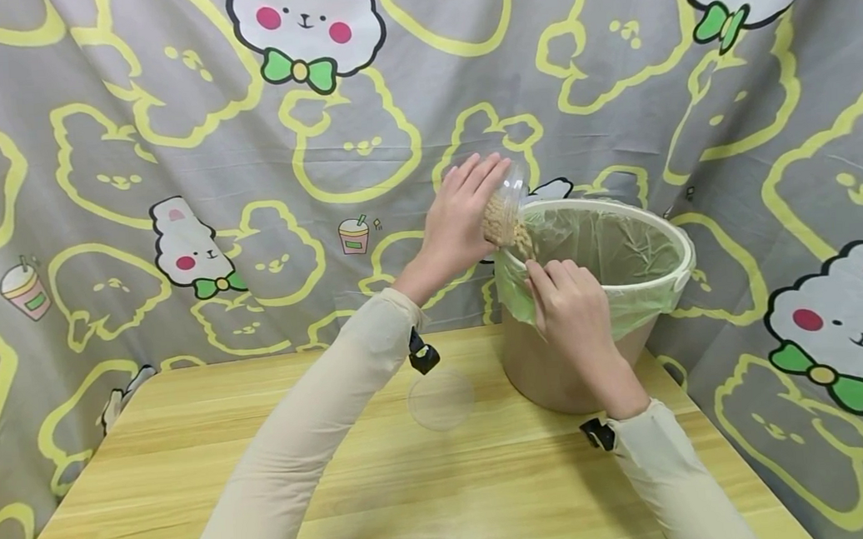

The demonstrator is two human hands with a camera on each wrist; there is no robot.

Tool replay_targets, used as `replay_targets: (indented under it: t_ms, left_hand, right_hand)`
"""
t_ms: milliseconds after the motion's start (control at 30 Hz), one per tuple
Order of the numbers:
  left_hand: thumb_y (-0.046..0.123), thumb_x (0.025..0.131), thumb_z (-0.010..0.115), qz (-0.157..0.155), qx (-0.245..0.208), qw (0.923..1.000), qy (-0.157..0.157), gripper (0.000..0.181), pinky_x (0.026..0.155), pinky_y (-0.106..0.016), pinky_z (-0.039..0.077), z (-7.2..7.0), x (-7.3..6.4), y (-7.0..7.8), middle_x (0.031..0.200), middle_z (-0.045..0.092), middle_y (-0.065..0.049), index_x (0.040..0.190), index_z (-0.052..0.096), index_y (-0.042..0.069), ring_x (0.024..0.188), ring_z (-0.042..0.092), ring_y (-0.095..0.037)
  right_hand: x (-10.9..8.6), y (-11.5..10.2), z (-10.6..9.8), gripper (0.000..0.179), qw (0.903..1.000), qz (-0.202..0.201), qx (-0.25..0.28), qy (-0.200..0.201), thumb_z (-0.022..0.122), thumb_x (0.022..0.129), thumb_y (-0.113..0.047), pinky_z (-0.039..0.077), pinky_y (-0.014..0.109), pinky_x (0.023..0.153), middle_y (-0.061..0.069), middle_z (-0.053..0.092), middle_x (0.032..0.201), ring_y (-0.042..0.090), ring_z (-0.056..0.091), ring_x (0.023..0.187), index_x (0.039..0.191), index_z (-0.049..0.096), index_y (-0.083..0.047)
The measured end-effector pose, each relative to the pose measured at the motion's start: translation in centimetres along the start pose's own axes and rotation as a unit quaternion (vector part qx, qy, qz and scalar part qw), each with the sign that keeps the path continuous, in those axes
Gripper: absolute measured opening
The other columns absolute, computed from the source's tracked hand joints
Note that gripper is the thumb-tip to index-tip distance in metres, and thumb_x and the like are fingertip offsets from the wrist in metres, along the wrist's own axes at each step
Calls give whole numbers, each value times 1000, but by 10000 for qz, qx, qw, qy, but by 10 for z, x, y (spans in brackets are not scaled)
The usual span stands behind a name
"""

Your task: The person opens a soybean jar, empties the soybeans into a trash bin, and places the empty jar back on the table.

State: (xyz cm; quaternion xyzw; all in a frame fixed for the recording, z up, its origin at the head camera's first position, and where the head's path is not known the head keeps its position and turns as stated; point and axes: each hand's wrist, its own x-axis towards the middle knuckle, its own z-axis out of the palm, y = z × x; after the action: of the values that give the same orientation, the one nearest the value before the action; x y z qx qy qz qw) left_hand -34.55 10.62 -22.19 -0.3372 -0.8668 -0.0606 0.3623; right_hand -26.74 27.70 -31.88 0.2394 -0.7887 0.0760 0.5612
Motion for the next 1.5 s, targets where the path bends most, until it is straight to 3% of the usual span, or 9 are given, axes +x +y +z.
replay_targets:
  t_ms: [367,600,967,1367,1500]
  left_hand:
    - [20,77,87,152,47,9999,18,100,131,-37,13,1,-1,4,166,34,0,160,32,18,156,26,-23]
    - [5,84,72,416,222,9984,300,85,130,-37,14,5,-1,4,165,35,0,159,35,19,156,27,-24]
    - [-11,88,55,659,385,9961,442,79,130,-38,15,5,-3,9,165,37,0,159,37,19,156,27,-23]
    - [-15,92,43,1041,713,9913,371,78,131,-41,13,4,-4,14,167,32,1,160,34,20,157,23,-23]
    - [-15,94,38,1198,952,9871,475,75,130,-40,15,4,-4,15,167,32,2,160,34,20,157,24,-22]
  right_hand:
    - [-1,0,-1,19,9999,-55,-37,-82,68,94,-4,40,45,55,17,60,76,36,54,66,109,73,6]
    - [-1,0,-1,20,9999,-59,-41,-123,66,95,-5,39,43,55,17,60,77,37,53,66,109,73,7]
    - [-2,0,-1,19,9999,-54,-60,-84,68,94,-4,39,43,55,17,60,76,36,53,65,109,73,7]
    - [-1,0,0,18,10000,-12,-44,13,69,91,-1,39,45,56,16,59,75,36,53,66,107,74,6]
    - [0,0,1,17,10000,-10,-51,37,69,92,-1,39,45,56,16,59,75,36,53,66,107,74,6]
